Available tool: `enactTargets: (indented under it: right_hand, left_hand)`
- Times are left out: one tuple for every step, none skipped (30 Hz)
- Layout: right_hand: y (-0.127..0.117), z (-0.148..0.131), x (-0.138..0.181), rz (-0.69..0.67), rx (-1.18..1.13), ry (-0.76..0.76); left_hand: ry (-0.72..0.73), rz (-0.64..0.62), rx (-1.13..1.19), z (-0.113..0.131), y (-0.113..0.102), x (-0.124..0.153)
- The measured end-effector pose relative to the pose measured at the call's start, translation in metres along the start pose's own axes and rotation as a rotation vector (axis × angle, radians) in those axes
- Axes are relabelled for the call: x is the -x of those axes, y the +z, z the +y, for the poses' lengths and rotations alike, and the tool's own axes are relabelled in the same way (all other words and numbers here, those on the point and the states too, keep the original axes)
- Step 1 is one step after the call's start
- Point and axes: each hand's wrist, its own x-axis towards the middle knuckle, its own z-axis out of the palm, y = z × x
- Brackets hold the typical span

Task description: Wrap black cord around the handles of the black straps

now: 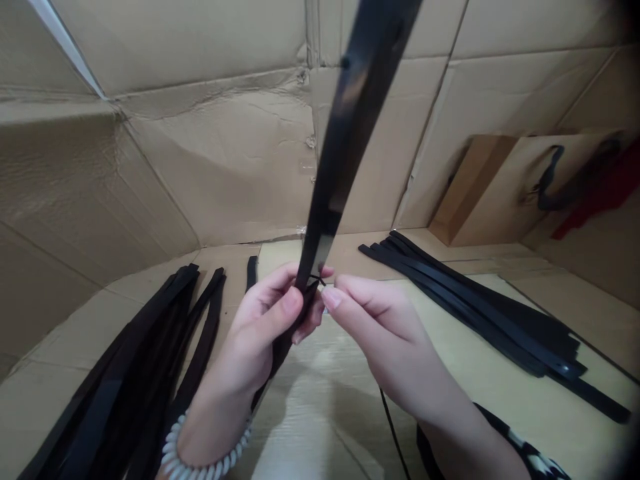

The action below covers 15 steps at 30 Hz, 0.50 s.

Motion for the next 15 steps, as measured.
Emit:
enactTargets:
  right_hand:
    - [0.001,0.0,0.0,0.0,0.035,-0.004]
    - [0.001,0.001,0.001,-0.003,0.078,-0.01]
    - [0.001,0.001,0.001,-0.007,0.127,-0.021]
    - [0.001,0.002,0.0,-0.009,0.17,-0.037]
    - [0.001,0.002,0.0,-0.004,0.202,-0.052]
    - [0.001,0.003,-0.001,0.009,0.225,-0.072]
    - [0.001,0.003,-0.001,0.022,0.243,-0.095]
    - [0.001,0.003,-0.002,0.032,0.255,-0.117]
    - [0.001,0.003,-0.002,0.038,0.261,-0.134]
    - [0.002,0.003,-0.003,0.039,0.262,-0.146]
    - [0.002,0.003,-0.003,0.037,0.259,-0.155]
    - [0.002,0.003,-0.004,0.036,0.249,-0.161]
    - [0.002,0.003,-0.004,0.044,0.231,-0.162]
    - [0.002,0.004,-0.004,0.055,0.207,-0.161]
    - [0.001,0.005,-0.005,0.067,0.177,-0.152]
  left_hand:
    - [0.017,0.022,-0.036,0.0,0.0,0.0]
    - [0.03,0.044,-0.067,0.0,0.001,0.0]
    - [0.043,0.064,-0.086,0.0,0.0,0.001]
    - [0.053,0.079,-0.092,0.0,0.0,0.001]
    - [0.06,0.087,-0.089,0.0,-0.001,0.002]
    - [0.064,0.091,-0.086,0.001,-0.001,0.002]
    - [0.069,0.092,-0.089,0.001,-0.003,0.003]
    - [0.076,0.094,-0.097,0.002,-0.004,0.003]
    - [0.086,0.095,-0.106,0.003,-0.005,0.003]
    - [0.093,0.097,-0.113,0.003,-0.007,0.003]
    - [0.097,0.096,-0.108,0.004,-0.008,0.003]
    - [0.093,0.097,-0.091,0.005,-0.009,0.003]
    - [0.087,0.099,-0.066,0.006,-0.01,0.003]
    - [0.075,0.103,-0.043,0.006,-0.011,0.002]
    - [0.067,0.11,-0.029,0.007,-0.011,0.002]
